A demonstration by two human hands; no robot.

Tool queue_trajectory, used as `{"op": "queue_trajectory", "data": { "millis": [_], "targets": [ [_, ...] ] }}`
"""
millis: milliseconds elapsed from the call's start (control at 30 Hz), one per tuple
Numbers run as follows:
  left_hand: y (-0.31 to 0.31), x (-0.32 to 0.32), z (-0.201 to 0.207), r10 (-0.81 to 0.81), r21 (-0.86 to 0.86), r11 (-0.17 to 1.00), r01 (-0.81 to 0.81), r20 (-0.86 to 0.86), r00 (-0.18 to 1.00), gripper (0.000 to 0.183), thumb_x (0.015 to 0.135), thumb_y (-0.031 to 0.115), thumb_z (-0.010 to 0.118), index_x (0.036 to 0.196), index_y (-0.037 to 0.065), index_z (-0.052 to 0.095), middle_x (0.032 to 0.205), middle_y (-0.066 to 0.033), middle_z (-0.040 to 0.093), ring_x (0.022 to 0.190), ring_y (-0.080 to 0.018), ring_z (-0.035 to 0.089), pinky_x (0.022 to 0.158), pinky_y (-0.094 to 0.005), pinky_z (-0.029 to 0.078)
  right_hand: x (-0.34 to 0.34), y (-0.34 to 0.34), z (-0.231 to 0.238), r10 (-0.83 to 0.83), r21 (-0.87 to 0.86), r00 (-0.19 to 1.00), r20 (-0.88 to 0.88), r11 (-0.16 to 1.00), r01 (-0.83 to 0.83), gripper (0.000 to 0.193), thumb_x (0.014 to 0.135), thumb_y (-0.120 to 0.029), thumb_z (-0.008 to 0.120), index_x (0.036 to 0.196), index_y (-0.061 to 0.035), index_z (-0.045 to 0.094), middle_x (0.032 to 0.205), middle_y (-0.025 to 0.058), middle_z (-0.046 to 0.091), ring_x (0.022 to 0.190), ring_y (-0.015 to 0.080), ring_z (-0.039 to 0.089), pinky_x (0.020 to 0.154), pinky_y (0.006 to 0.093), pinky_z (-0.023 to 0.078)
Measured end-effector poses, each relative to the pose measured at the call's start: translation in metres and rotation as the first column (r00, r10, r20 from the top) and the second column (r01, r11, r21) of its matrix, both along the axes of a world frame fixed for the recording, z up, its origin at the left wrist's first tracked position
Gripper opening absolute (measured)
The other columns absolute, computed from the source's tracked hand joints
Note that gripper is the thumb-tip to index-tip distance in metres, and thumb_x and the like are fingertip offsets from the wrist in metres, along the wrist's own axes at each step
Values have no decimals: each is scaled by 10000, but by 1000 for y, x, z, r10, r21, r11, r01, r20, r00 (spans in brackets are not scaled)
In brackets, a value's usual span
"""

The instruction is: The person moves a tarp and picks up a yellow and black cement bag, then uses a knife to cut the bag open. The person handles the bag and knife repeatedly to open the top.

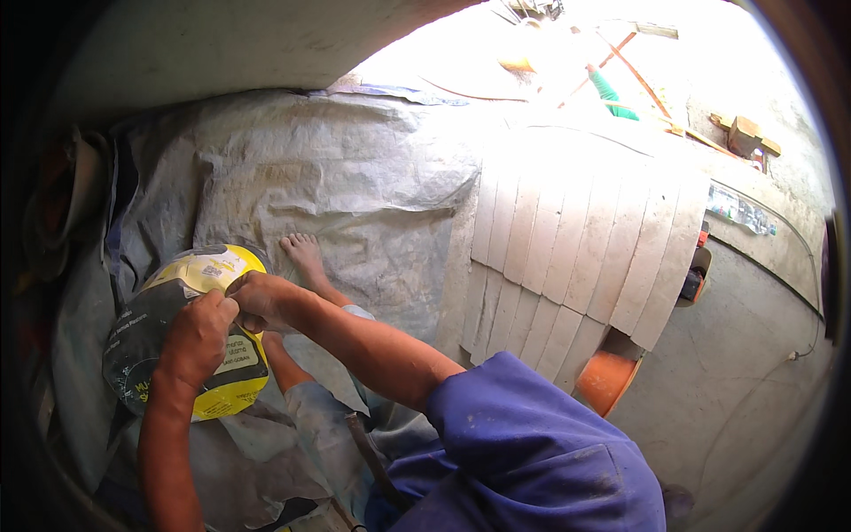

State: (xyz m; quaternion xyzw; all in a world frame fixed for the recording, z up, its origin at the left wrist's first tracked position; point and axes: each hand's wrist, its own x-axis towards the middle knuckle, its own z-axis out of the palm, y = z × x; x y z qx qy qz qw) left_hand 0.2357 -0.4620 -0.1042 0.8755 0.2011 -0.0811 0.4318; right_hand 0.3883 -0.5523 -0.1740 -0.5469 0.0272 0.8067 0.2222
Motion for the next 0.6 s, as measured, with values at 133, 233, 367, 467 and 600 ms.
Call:
{"op": "queue_trajectory", "data": {
  "millis": [133, 233, 367, 467, 600],
  "targets": [
    [1, 2, -1, -18, -6, 1000, 18, -32, 999, 36, 873, 5, 553, 875, 16, 588, 880, -212, 605, 843, -425, 640, 723, -499, 518, -2, 0, 0, 19, 25, 999, 26, 999, -20, 139, 823, -150, 694, 795, -16, 718, 602, 60, 611, 448, 150, 565, 407, 311, 464],
    [1, 3, 0, -42, 10, 999, 43, -74, 996, 53, 855, 1, 548, 874, 37, 582, 893, -199, 608, 864, -412, 645, 737, -492, 531, 1, 2, 7, 38, 23, 999, 20, 999, -39, 123, 830, -128, 669, 800, -14, 703, 613, 52, 594, 465, 144, 544, 429, 309, 440],
    [2, 3, 2, -40, -13, 999, 39, -74, 996, 34, 878, 17, 552, 881, 18, 586, 902, -212, 612, 860, -430, 636, 739, -497, 518, 4, 4, 16, 78, 25, 996, 31, 997, -79, 107, 841, -104, 628, 795, -15, 665, 627, 37, 562, 502, 132, 508, 480, 305, 400],
    [2, 3, 2, -36, -27, 999, 35, -50, 998, 33, 890, 27, 550, 888, 9, 577, 916, -215, 604, 876, -440, 623, 753, -503, 509, 3, 5, 19, 91, 12, 994, 61, 996, -92, 121, 840, -115, 626, 775, -18, 656, 625, 36, 560, 502, 130, 507, 478, 304, 401],
    [1, 0, 0, -66, -13, 998, 65, -37, 997, 21, 887, 33, 543, 892, 13, 537, 908, -204, 565, 888, -434, 590, 773, -506, 488, -1, 4, 19, 42, -15, 997, 69, 999, -41, 132, 845, -117, 622, 754, -27, 653, 624, 24, 551, 496, 121, 495, 458, 298, 389]
  ]
}}
